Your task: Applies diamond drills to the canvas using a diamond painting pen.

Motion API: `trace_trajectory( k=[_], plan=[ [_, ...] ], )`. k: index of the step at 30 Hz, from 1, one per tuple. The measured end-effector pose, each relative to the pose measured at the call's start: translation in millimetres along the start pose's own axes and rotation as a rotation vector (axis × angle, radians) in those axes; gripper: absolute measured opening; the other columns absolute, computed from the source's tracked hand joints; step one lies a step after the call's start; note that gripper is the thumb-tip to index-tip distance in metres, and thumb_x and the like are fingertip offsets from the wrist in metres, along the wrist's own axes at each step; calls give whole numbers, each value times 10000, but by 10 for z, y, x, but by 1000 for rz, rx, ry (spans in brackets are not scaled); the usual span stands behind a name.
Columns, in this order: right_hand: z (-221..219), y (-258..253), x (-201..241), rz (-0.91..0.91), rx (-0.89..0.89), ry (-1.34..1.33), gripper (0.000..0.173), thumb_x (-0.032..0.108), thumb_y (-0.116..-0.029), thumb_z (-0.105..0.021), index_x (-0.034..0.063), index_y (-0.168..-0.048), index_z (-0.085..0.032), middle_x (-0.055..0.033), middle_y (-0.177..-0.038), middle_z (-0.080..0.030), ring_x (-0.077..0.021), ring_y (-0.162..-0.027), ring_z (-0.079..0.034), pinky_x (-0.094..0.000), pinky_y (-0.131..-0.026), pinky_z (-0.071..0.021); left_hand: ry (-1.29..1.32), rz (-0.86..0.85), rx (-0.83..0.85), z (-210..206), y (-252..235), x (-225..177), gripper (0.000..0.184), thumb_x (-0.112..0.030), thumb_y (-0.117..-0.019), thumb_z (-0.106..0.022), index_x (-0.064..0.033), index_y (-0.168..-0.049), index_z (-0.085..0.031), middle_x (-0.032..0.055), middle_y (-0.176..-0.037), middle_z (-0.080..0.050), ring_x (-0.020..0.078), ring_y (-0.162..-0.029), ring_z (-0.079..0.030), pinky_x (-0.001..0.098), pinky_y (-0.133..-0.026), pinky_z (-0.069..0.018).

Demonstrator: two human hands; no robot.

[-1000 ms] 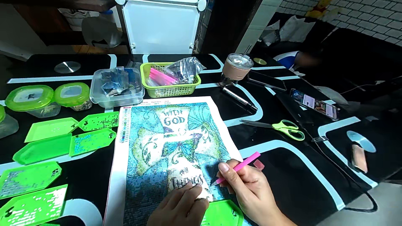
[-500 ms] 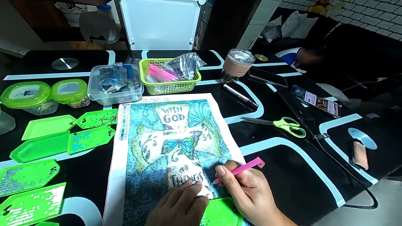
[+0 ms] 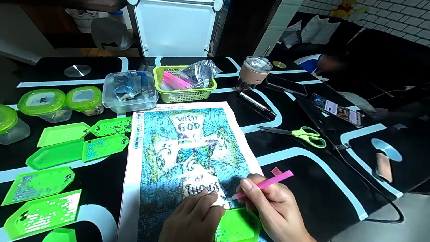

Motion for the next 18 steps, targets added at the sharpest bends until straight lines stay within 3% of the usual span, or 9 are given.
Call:
trace_trajectory(
  k=[3,6,9,12,18],
  plan=[
    [-93,110,149,-36,77,-109,295,224,-1097,-508,44,-907,-645,-1,-762,-673,19,-690,-640,-142,-622,-537,-10,-13,-13,-16,2,10,345,-305,-872,-778,-74,-1126,-745,122,-1308,-702,304,-1258,-646,423,-1015,-538],
    [-183,162,203,2,143,-50,291,187,-1083,-536,-11,-893,-634,-75,-743,-646,-39,-691,-635,-175,-647,-532,-33,-19,-30,-11,3,6,320,-304,-860,-786,-52,-1052,-744,121,-1299,-706,287,-1246,-655,407,-999,-548],
    [-197,165,200,35,165,-15,303,180,-1082,-536,-16,-871,-631,-90,-724,-634,-57,-676,-625,-179,-641,-519,-48,-25,-49,-18,2,5,312,-316,-849,-794,-46,-995,-738,114,-1290,-712,276,-1228,-667,395,-975,-559],
    [-181,167,194,52,180,-4,320,177,-1082,-528,-11,-839,-614,-90,-704,-619,-64,-665,-614,-179,-634,-504,-42,-17,-39,-18,0,7,327,-321,-860,-784,-59,-1054,-751,102,-1297,-709,275,-1239,-658,392,-977,-556],
    [-172,178,187,63,194,7,325,178,-1082,-528,-10,-830,-612,-90,-695,-613,-65,-653,-603,-174,-627,-492,-51,-17,-41,-22,3,7,326,-325,-858,-782,-68,-1056,-755,99,-1295,-711,272,-1237,-660,393,-973,-559]
  ],
)
Point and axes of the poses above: each hand's wrist, its own y-axis away from the middle knuckle, its own z-axis out of the back of the hand, x = y × z, the point moved 2 cm from there along -y, towards the middle knuckle
